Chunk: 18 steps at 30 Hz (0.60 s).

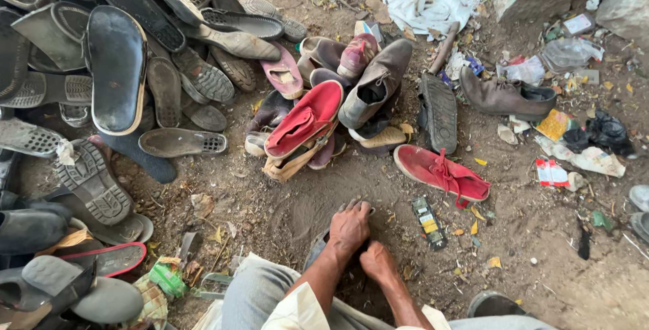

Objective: The person repairs various shoes by hand and using a blade, removing soles, scraping edges, and applying materials to different footwear items one at a time on the ground.

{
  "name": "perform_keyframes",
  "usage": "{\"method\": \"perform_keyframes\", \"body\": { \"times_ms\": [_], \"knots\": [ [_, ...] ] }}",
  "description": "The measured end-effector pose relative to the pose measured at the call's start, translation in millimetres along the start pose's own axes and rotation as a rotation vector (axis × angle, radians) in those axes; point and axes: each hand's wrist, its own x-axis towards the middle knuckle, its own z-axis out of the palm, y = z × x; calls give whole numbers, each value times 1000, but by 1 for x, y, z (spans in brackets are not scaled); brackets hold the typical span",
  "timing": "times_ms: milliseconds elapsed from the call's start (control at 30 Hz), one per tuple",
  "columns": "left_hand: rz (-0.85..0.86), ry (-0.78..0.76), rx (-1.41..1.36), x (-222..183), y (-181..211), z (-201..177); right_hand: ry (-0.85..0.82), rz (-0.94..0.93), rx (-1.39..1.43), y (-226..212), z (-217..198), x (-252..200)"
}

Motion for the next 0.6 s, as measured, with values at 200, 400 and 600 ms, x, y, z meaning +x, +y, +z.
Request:
{"method": "perform_keyframes", "body": {
  "times_ms": [200, 400, 600],
  "knots": [
    [0, 6, 43, 0, 3, -1, -57, 49, 71, 6, 4, -8],
    [-110, -115, -86, -11, 7, -13, 44, -70, 31, 14, 16, -17],
    [-110, -118, -137, -9, 1, -15, 18, 21, 47, 14, 20, -19]
  ]
}}
